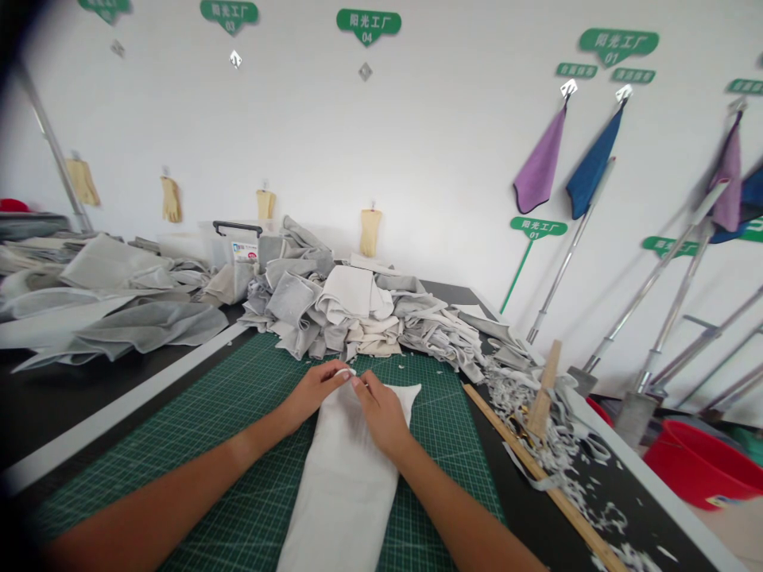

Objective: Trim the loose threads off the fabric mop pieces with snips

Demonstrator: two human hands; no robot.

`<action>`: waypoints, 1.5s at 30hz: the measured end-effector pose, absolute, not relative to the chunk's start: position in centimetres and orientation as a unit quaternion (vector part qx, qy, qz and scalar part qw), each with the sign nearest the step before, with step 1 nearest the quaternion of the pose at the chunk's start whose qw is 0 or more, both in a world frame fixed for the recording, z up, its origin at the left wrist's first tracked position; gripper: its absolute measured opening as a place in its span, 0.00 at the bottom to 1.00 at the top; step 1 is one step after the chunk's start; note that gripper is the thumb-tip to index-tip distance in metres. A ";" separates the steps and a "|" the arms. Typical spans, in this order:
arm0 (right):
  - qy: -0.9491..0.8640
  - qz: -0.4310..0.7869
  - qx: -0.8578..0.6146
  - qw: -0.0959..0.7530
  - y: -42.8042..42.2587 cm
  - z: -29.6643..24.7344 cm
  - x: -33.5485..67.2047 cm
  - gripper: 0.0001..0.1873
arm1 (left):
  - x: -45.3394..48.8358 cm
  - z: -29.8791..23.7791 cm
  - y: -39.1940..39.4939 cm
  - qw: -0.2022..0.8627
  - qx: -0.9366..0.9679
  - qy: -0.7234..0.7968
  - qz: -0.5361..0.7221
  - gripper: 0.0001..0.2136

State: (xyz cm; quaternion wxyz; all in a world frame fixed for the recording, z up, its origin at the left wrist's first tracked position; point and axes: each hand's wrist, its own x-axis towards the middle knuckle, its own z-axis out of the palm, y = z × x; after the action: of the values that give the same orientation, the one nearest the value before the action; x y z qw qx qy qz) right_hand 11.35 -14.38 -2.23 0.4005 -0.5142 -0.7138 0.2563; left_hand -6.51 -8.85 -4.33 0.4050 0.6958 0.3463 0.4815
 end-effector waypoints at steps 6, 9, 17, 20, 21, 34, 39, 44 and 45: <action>-0.717 0.256 -0.509 0.401 -14.3 -2.2 11.4 0.20 | -6.5 -4.6 -8.7 0.398 0.700 0.356 0.475 0.15; -0.718 0.264 -0.505 0.400 -14.3 -2.3 11.5 0.20 | -6.6 -4.4 -8.9 0.400 0.698 0.362 0.471 0.15; -0.707 0.290 -0.496 0.412 -14.5 -2.1 11.3 0.22 | -6.5 -3.5 -9.7 0.408 0.689 0.366 0.475 0.15; -0.706 0.289 -0.505 0.403 -14.5 -2.0 11.2 0.21 | -6.4 -3.7 -9.6 0.409 0.682 0.368 0.482 0.14; -0.707 0.289 -0.508 0.398 -14.5 -2.0 11.3 0.21 | -6.4 -3.8 -9.5 0.408 0.681 0.369 0.483 0.14; -0.730 0.274 -0.492 0.386 -14.2 -2.5 11.7 0.20 | -6.3 -4.6 -9.3 0.414 0.680 0.366 0.483 0.15; -0.717 0.288 -0.494 0.398 -14.2 -2.5 11.4 0.20 | -6.3 -4.1 -9.6 0.423 0.671 0.362 0.490 0.15; -0.702 0.292 -0.510 0.402 -14.3 -2.4 11.2 0.20 | -6.2 -4.0 -9.9 0.430 0.655 0.365 0.502 0.15; -0.702 0.292 -0.509 0.402 -14.3 -2.4 11.2 0.20 | -6.2 -4.0 -9.9 0.429 0.656 0.366 0.502 0.15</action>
State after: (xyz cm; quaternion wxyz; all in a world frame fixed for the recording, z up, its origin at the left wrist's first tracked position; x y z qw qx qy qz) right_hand 11.25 -14.28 -2.43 0.4025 -0.5092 -0.7023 0.2923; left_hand -6.18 -9.90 -3.99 0.4289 0.6560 0.3660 0.5018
